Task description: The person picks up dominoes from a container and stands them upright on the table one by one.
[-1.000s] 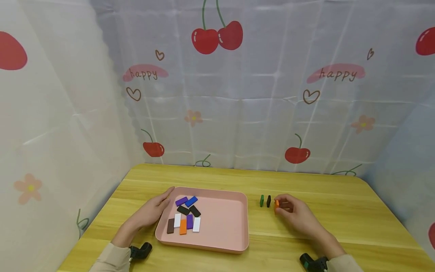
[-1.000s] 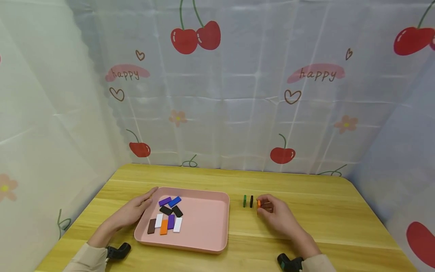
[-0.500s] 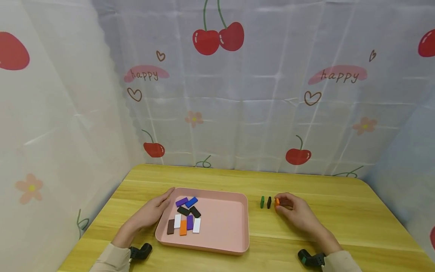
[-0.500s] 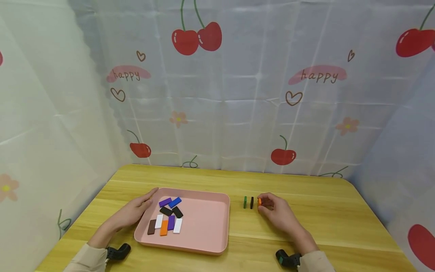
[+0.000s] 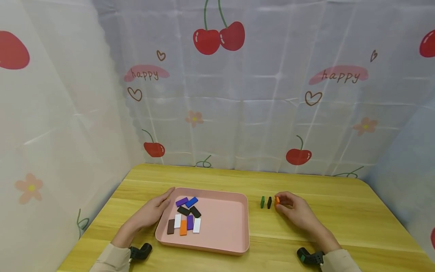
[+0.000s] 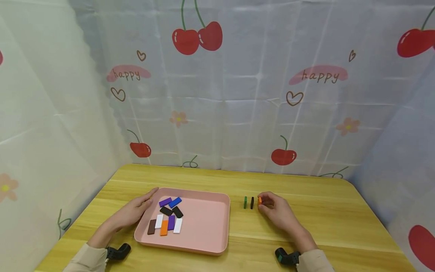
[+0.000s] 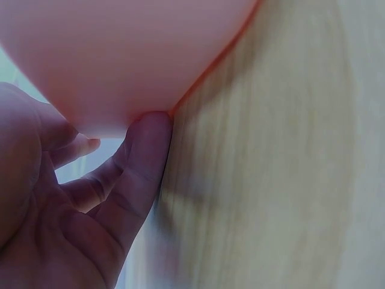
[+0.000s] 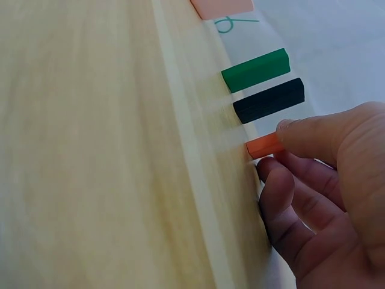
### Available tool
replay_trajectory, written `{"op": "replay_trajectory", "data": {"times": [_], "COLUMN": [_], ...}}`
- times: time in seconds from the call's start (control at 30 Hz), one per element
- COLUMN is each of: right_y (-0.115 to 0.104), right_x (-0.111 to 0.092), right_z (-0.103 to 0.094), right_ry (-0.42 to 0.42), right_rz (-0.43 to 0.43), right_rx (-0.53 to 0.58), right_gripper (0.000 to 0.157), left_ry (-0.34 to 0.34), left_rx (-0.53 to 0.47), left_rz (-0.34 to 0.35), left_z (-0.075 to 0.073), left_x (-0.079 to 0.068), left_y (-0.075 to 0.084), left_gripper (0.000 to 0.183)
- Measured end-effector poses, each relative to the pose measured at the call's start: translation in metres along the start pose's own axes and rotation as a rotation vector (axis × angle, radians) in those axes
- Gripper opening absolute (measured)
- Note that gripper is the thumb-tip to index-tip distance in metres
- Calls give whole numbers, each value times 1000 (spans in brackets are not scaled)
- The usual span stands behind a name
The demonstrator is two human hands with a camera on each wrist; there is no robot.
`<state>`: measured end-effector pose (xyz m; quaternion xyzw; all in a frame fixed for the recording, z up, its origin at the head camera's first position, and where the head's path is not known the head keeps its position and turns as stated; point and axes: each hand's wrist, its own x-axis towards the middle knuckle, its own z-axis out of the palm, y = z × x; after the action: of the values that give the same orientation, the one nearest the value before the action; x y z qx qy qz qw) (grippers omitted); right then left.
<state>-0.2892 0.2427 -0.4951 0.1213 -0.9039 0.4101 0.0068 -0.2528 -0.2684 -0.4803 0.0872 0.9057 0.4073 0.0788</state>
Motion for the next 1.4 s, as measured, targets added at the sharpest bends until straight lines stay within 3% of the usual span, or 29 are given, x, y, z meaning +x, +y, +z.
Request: {"op": "replay_trajectory", "data": {"times": [0.9,1.4], "right_y": [-1,-8], "right_x": [-2,-6], "right_z": [1,-20], "right_ry": [28,113], "right_rz": [3,-77], "right_rx": [-7,-33], "right_gripper": [41,44], "left_ry": [12,8], "left_rx": [22,27], "left_rz": [26,12], "left_z": [-1,0], "left_x": [-2,0], "left_y": [1,0], "left_gripper": [54,53]}}
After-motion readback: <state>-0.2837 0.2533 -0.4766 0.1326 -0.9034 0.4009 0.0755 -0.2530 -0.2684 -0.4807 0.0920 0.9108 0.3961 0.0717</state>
